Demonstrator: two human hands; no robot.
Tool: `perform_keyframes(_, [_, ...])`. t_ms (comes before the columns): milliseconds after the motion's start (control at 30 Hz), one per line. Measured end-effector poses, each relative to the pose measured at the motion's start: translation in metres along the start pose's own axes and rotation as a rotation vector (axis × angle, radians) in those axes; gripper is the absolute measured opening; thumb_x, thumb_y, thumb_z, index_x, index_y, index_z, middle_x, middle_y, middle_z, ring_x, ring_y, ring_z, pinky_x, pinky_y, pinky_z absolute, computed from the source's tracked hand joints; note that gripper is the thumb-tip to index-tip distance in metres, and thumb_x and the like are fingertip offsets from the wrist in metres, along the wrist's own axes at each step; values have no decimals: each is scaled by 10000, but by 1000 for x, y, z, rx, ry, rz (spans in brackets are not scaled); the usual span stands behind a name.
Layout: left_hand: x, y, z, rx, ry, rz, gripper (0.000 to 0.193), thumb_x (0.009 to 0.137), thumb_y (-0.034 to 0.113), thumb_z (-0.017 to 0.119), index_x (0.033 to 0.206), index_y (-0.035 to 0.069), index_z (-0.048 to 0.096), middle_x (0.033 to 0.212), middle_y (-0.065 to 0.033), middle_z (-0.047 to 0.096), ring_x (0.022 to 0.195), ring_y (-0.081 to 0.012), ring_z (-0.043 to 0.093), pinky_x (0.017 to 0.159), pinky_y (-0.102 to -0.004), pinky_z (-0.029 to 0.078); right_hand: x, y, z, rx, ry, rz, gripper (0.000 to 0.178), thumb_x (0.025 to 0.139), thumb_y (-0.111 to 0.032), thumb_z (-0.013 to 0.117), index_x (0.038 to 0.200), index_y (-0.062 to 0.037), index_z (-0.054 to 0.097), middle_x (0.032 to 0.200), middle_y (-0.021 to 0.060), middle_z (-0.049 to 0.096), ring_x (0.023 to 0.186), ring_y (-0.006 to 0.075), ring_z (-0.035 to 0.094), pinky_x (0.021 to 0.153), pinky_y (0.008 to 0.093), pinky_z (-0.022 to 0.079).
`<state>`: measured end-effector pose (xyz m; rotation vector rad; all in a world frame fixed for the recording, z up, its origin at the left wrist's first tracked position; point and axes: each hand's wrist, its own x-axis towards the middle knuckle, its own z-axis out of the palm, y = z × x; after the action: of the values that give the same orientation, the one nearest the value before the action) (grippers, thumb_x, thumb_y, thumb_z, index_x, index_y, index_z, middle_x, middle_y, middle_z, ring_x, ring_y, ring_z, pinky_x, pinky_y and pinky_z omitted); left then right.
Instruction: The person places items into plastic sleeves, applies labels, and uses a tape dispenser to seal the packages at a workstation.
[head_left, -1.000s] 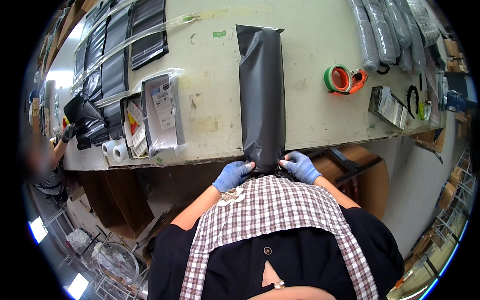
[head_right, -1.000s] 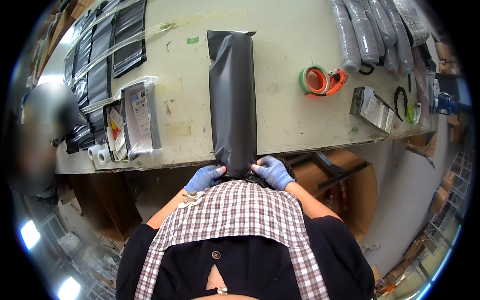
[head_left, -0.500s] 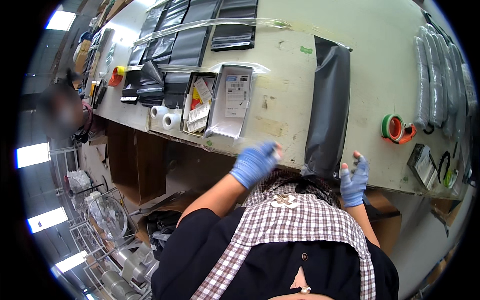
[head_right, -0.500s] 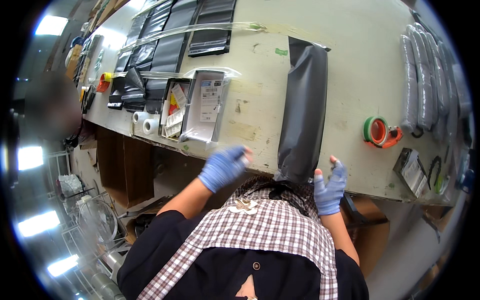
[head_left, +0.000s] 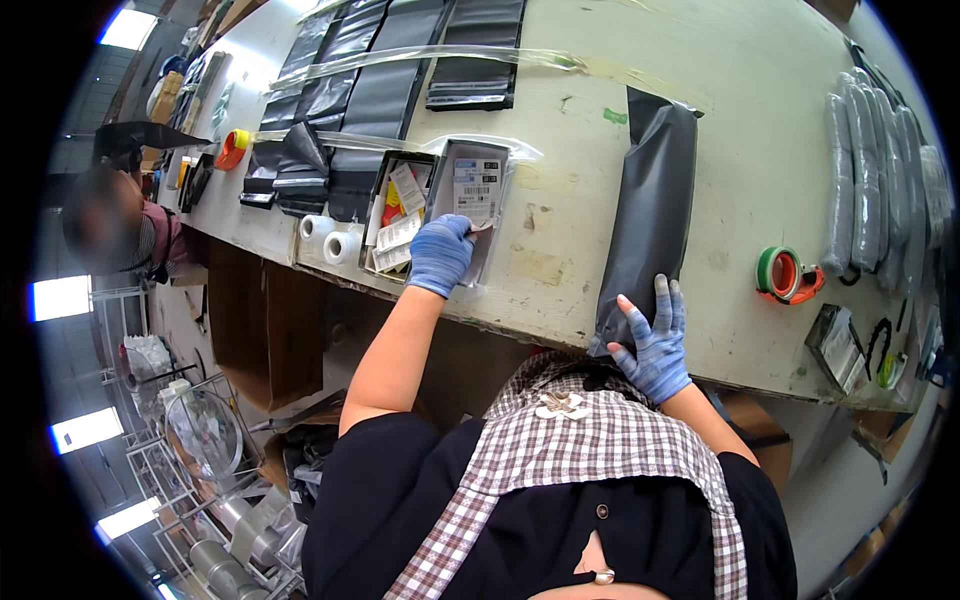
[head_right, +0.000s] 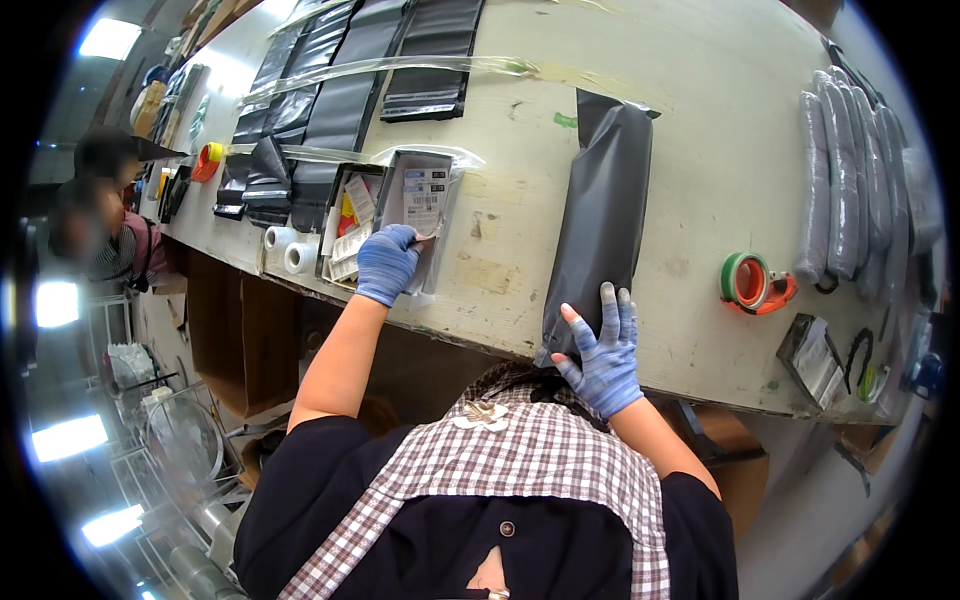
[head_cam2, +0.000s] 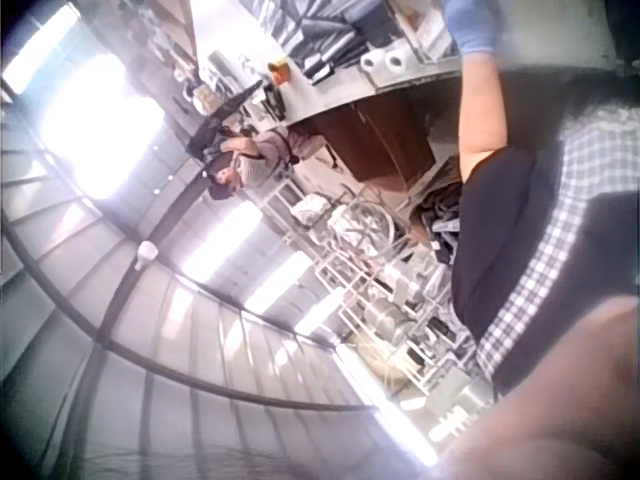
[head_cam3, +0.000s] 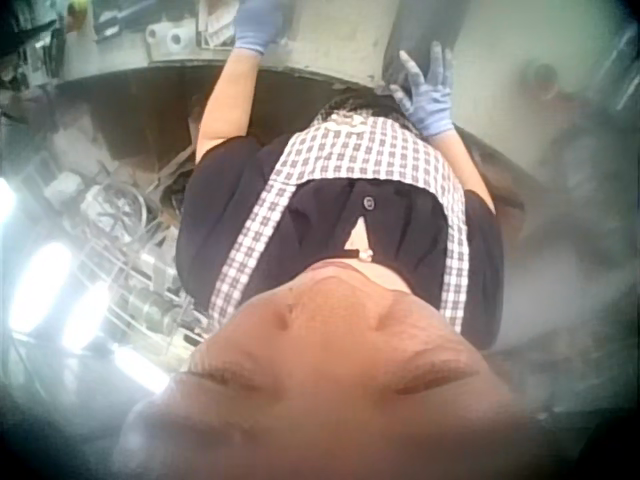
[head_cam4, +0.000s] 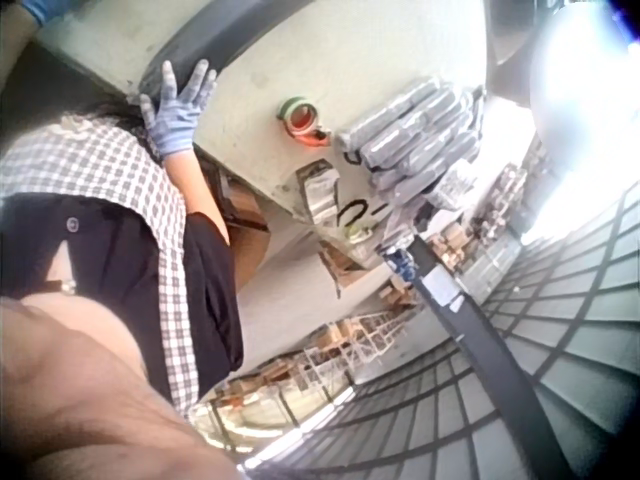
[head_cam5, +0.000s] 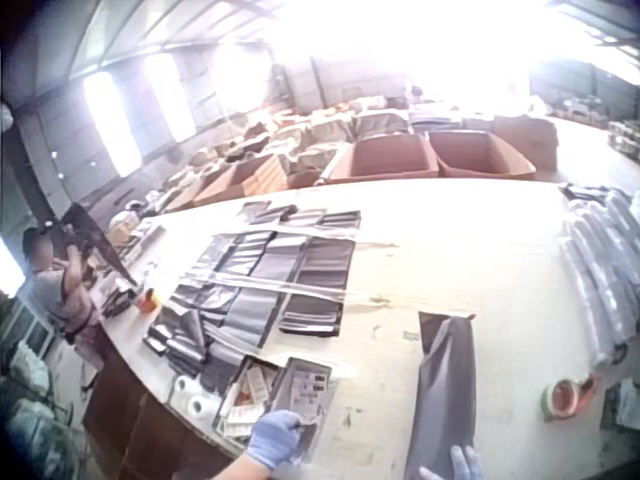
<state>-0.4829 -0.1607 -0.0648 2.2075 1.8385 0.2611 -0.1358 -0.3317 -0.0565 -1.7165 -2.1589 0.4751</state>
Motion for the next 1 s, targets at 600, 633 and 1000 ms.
perform_keyframes(600, [-88,177,-49,-333,350,537,406,713,120,781,1104,103,671,1013,-85,635,877,-245,631,753,-358,517,78,-46,-36,1584,28,632,372,902,-79,698,1232,27,562,1095,120,681,971,168,654,841,303,560])
perform_keyframes(633, [-89,178,-51,-406,339,450,423,724,113,773,1129,93,654,1057,-88,622,913,-240,622,791,-351,509,79,-41,-42,1553,56,606,373,899,-74,699,1232,24,562,1091,115,682,966,163,654,835,301,563])
perform_keyframes(1000, [-86,174,-37,-1602,-514,-342,164,864,79,718,1015,33,675,958,-16,674,870,-80,596,808,-237,491,72,-19,-75,1395,184,390,375,892,-84,708,1225,12,564,1102,108,679,976,159,655,839,298,567])
